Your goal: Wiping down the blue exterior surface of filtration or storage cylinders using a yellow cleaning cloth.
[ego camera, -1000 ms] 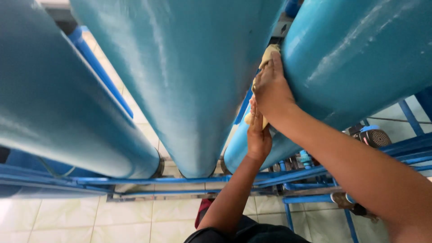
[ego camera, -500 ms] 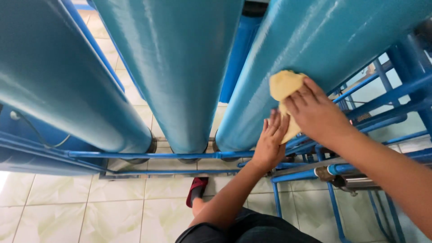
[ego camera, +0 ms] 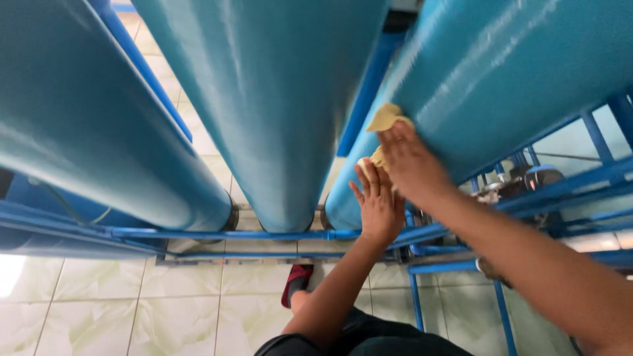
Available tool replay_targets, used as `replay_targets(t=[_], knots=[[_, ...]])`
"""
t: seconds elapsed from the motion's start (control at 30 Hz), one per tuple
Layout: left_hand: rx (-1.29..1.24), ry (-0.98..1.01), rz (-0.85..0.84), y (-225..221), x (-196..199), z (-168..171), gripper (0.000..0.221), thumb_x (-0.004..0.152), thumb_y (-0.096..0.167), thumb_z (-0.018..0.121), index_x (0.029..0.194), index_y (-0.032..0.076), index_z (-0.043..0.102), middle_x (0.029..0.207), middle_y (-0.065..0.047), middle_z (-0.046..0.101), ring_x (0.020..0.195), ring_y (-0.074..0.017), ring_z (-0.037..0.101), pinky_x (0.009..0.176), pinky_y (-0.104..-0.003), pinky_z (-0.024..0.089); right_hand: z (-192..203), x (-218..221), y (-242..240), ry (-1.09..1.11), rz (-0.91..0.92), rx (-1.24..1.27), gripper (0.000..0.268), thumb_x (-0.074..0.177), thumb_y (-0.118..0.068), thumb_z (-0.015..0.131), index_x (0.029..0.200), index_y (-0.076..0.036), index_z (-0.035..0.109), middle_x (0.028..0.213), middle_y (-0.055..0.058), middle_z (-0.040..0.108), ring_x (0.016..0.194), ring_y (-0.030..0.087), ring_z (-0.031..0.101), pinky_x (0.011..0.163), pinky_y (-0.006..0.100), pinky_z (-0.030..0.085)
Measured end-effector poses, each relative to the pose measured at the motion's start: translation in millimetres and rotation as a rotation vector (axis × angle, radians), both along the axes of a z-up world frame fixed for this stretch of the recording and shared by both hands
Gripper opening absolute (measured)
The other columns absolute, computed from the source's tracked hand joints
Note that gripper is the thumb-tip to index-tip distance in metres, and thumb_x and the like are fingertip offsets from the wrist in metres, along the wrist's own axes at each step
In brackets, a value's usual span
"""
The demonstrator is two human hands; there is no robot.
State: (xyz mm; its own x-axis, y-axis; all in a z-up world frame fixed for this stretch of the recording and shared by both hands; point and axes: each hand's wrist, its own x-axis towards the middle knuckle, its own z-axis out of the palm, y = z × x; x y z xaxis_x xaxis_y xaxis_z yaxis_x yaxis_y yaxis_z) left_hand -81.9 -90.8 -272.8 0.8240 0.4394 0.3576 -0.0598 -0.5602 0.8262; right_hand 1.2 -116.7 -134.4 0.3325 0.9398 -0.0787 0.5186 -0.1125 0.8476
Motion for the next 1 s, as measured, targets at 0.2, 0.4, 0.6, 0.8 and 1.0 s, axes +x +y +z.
replay_targets(t=[0.2,0.4,0.6,0.8,1.0], knots=[[-0.136,-0.133,-0.007,15.3,51.7,-68.8,0.081,0.099,0.023,0.059,0.161,-0.007,0.017,0.169,-0.029,-0.001,0.157,-0.0484,-0.005,0.120,-0.070,-0.003,-52.1,62.3,61.3,0.045,-0.180,-0.096,0.070,0.099,-0.045,0.043,0.143,0.010,0.050,0.154,0.027,0.047,0.146,0.041,0.037,0.122,0.057,0.009],[-0.043,0.094,0.213,46.9,111.6,-188.6,0.058,0.105,0.024,0.050,0.157,0.006,0.034,0.158,-0.015,0.045,0.153,-0.0340,0.038,0.130,-0.057,0.022,-112.9,61.6,109.2,0.101,-0.169,-0.055,0.058,0.099,-0.037,0.047,0.134,0.007,0.057,0.141,0.024,0.057,0.138,0.040,0.046,0.123,0.056,0.015],[-0.502,-0.108,0.143,23.4,56.4,-148.7,0.061,0.098,0.018,0.057,0.152,-0.001,0.036,0.140,-0.032,0.053,0.123,-0.0495,0.053,0.097,-0.048,0.048,-158.1,66.1,52.9,0.185,-0.178,-0.049,0.046,0.099,-0.030,0.050,0.125,0.005,0.064,0.127,0.022,0.066,0.130,0.038,0.056,0.124,0.054,0.021],[-0.522,0.115,0.105,-42.5,11.5,-142.7,0.032,0.088,0.019,0.072,0.114,0.003,0.064,0.101,-0.024,0.074,0.097,-0.0444,0.070,0.075,-0.046,0.055,-123.5,-14.8,-6.7,0.257,0.007,0.125,0.038,0.087,-0.026,0.052,0.109,0.002,0.066,0.114,0.021,0.071,0.120,0.034,0.062,0.120,0.048,0.028],[-0.561,0.016,-0.074,-76.4,-22.9,-111.5,0.015,0.094,0.007,0.060,0.103,0.004,0.070,0.100,-0.025,0.072,0.095,-0.0426,0.071,0.080,-0.047,0.057,-81.2,-29.5,-95.9,0.584,-0.010,0.219,0.028,0.088,-0.018,0.055,0.109,-0.004,0.067,0.121,0.016,0.068,0.128,0.030,0.060,0.124,0.046,0.026]])
